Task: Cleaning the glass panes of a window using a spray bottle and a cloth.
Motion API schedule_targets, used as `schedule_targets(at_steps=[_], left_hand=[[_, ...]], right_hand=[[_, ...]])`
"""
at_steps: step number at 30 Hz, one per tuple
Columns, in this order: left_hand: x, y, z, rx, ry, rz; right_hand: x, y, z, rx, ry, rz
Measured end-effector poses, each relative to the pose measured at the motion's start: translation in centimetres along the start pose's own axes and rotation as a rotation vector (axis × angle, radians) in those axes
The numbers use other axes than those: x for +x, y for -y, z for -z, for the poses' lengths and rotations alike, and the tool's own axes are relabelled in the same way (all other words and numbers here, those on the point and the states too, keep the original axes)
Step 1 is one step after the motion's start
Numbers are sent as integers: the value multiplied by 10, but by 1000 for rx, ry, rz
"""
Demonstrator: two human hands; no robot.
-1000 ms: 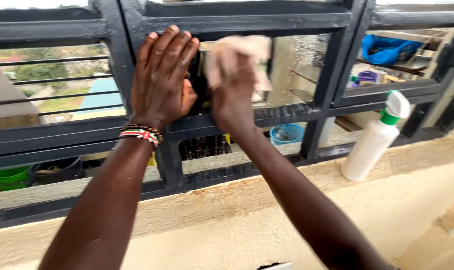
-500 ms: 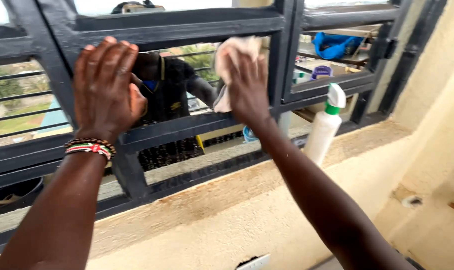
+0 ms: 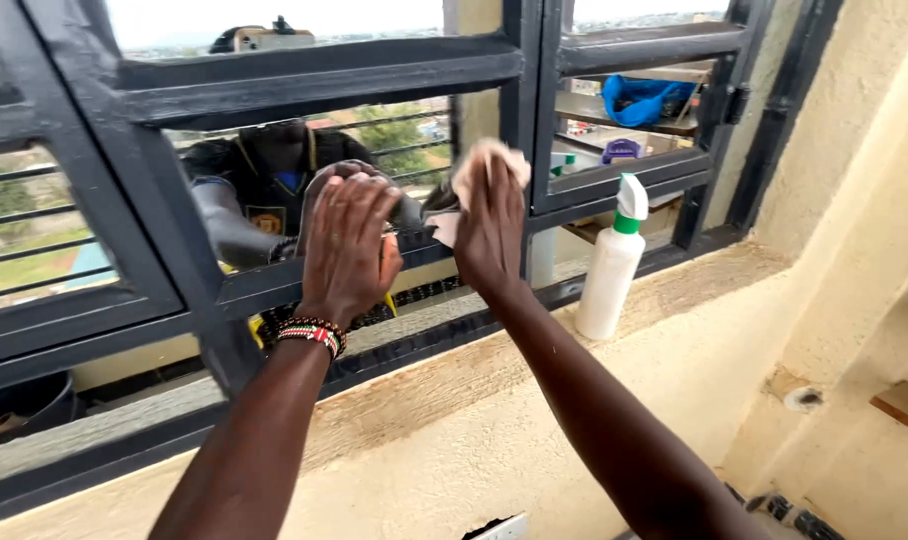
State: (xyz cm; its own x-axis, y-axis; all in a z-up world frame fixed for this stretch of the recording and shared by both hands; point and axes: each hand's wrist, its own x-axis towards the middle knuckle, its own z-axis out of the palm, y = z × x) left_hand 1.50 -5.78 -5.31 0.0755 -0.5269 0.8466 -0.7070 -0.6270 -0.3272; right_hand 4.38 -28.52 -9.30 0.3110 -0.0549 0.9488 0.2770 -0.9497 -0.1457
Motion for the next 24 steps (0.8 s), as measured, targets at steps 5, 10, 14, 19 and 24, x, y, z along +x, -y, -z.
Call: schedule_targets(at_steps=[5, 10, 14, 19, 24], left_hand=[[-2, 8, -17, 87, -10, 64], [-4, 10, -19, 131, -32, 101], [-7, 9, -19, 100, -24, 117], [-6, 9, -17, 90, -38, 110], [-12, 15, -24, 25, -129, 190]], right_hand=[[56, 4, 15, -20, -143, 111], [43, -2, -4, -49, -156, 81], [16, 0, -5, 59, -136, 29], [54, 37, -8, 275, -324, 73], [80, 86, -13, 192, -206, 306]])
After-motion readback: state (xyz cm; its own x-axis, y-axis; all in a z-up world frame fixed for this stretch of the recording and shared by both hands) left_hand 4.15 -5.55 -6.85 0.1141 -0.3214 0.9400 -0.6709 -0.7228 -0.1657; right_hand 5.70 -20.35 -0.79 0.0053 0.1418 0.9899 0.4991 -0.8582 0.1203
